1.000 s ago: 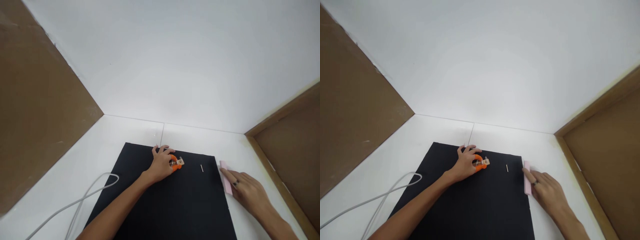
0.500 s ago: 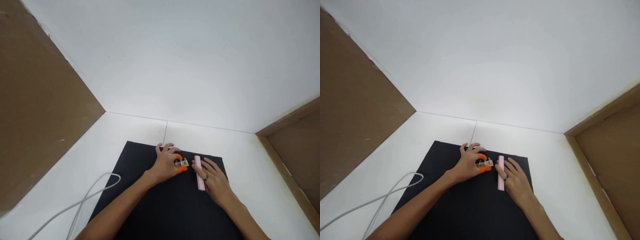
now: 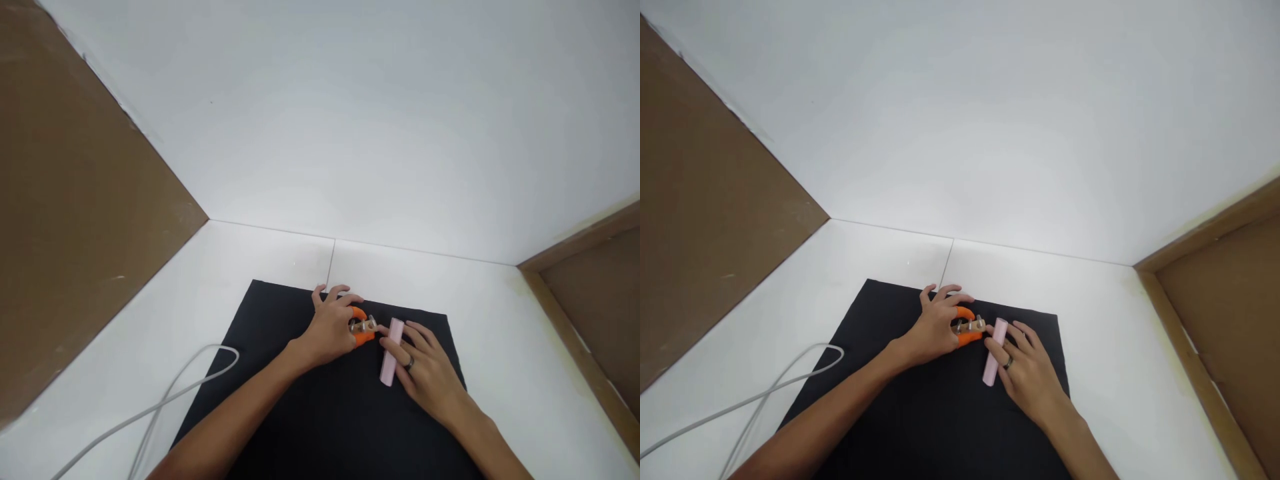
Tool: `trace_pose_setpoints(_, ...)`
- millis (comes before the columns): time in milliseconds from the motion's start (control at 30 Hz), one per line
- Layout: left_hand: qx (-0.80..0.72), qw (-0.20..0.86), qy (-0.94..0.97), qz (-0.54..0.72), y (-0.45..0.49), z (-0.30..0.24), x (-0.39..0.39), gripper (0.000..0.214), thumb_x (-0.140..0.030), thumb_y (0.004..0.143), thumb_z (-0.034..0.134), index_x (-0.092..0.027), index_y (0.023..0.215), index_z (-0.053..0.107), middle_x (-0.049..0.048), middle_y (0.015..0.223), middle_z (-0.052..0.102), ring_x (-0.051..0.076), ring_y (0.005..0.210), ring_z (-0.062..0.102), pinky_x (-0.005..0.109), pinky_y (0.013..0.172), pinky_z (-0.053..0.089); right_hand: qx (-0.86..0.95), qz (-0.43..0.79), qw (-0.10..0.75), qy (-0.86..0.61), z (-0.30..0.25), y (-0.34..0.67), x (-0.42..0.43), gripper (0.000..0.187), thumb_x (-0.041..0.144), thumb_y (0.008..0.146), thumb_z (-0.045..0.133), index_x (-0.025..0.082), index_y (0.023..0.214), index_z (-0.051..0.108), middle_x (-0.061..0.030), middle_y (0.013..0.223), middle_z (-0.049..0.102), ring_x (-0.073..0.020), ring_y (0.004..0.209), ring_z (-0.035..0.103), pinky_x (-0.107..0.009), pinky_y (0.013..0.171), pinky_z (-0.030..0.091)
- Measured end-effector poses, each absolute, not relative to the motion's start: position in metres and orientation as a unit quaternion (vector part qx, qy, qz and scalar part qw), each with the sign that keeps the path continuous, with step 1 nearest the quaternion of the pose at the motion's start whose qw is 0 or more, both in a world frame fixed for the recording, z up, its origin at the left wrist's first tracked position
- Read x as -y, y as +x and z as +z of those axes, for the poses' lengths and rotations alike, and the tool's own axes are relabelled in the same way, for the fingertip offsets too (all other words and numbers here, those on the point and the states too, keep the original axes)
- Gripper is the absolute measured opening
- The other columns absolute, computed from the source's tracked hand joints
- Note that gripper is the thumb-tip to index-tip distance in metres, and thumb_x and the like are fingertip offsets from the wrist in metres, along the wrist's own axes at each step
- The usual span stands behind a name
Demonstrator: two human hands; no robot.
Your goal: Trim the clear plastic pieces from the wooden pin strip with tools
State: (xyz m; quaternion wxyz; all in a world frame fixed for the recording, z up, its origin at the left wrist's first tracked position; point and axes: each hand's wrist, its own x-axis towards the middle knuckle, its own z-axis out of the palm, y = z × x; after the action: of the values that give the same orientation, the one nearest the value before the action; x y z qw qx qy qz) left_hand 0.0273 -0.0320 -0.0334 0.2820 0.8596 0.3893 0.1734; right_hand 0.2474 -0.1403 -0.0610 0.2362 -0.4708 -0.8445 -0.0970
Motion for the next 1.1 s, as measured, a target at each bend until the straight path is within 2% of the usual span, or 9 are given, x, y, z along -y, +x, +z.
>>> trace_pose_setpoints(233, -0.384, 0.271, 0.865, 0.175, 0.028, -0.033, 0.033, 0.013, -0.037, 0.087, 0.085, -0.025, 0.086, 0.080, 0.0043, 0.134, 0.078, 0.039, 0.142, 0.054, 0.072, 0.124, 0.013, 0.843, -0.088, 0.235, -0.476, -0.060, 0.246, 0.138, 0.066, 0.009, 0.092, 0.060, 0.023, 0.157, 0.052, -0.0061, 0.115, 0.085, -0.0295, 0.105, 0.075, -0.056, 0.107, 0.053)
trace_pose_setpoints(333, -0.381, 0.263, 0.868, 0.178, 0.027, -0.033, 0.034, 0.009, -0.034, 0.089, 0.081, -0.025, 0.088, 0.080, 0.0049, 0.135, 0.077, 0.038, 0.143, 0.053, 0.071, 0.124, 0.013, 0.845, -0.081, 0.241, -0.470, -0.063, 0.242, 0.139, 0.067, 0.008, 0.091, 0.060, 0.025, 0.156, 0.054, -0.0056, 0.120, 0.084, -0.0283, 0.110, 0.074, -0.053, 0.109, 0.053)
trace_pose_setpoints(433, -0.376, 0.261, 0.871, 0.178, 0.027, -0.030, 0.036, 0.006, -0.031, 0.089, 0.080, -0.025, 0.090, 0.080, 0.0051, 0.135, 0.077, 0.039, 0.144, 0.052, 0.070, 0.125, 0.013, 0.837, -0.072, 0.257, -0.479, -0.067, 0.239, 0.140, 0.063, 0.007, 0.092, 0.059, 0.025, 0.152, 0.058, -0.0064, 0.122, 0.083, -0.0274, 0.108, 0.074, -0.052, 0.106, 0.055)
trace_pose_setpoints(567, -0.377, 0.264, 0.868, 0.186, 0.025, -0.022, 0.038, 0.006, -0.031, 0.088, 0.082, -0.026, 0.090, 0.080, 0.0044, 0.131, 0.079, 0.039, 0.143, 0.054, 0.071, 0.125, 0.013, 0.822, -0.047, 0.287, -0.489, -0.069, 0.239, 0.141, 0.056, 0.007, 0.093, 0.060, 0.027, 0.145, 0.064, -0.0050, 0.119, 0.084, -0.0283, 0.102, 0.075, -0.056, 0.104, 0.055)
trace_pose_setpoints(733, -0.390, 0.270, 0.855, 0.211, 0.013, -0.003, 0.043, 0.013, -0.032, 0.085, 0.086, -0.027, 0.095, 0.080, 0.0041, 0.134, 0.078, 0.039, 0.144, 0.054, 0.068, 0.127, 0.010, 0.769, 0.007, 0.371, -0.521, -0.066, 0.238, 0.147, 0.049, 0.008, 0.095, 0.063, 0.033, 0.137, 0.068, -0.0037, 0.123, 0.083, -0.0264, 0.104, 0.077, -0.054, 0.100, 0.059)
trace_pose_setpoints(933, -0.377, 0.309, 0.841, 0.233, 0.005, 0.034, 0.049, 0.028, -0.049, 0.083, 0.088, -0.031, 0.101, 0.079, 0.0009, 0.132, 0.079, 0.035, 0.141, 0.059, 0.063, 0.128, 0.017, 0.617, 0.099, 0.503, -0.597, -0.047, 0.209, 0.150, 0.037, 0.023, 0.096, 0.071, 0.031, 0.132, 0.065, -0.0088, 0.122, 0.081, -0.0276, 0.107, 0.078, -0.045, 0.085, 0.067)
trace_pose_setpoints(1000, -0.371, 0.332, 0.830, 0.251, 0.006, 0.044, 0.051, 0.026, -0.049, 0.083, 0.088, -0.032, 0.101, 0.080, -0.0006, 0.132, 0.079, 0.035, 0.142, 0.059, 0.063, 0.128, 0.015, 0.592, 0.137, 0.535, -0.586, -0.036, 0.198, 0.146, 0.033, 0.026, 0.097, 0.071, 0.030, 0.129, 0.063, -0.0084, 0.119, 0.083, -0.0270, 0.108, 0.081, -0.041, 0.080, 0.069)
trace_pose_setpoints(1100, -0.368, 0.359, 0.813, 0.274, 0.009, 0.052, 0.054, 0.021, -0.043, 0.083, 0.090, -0.034, 0.099, 0.081, -0.0026, 0.132, 0.078, 0.035, 0.142, 0.058, 0.064, 0.128, 0.013, 0.572, 0.173, 0.571, -0.563, -0.022, 0.187, 0.141, 0.025, 0.028, 0.096, 0.072, 0.030, 0.119, 0.062, -0.0053, 0.107, 0.086, -0.0256, 0.097, 0.084, -0.037, 0.074, 0.071)
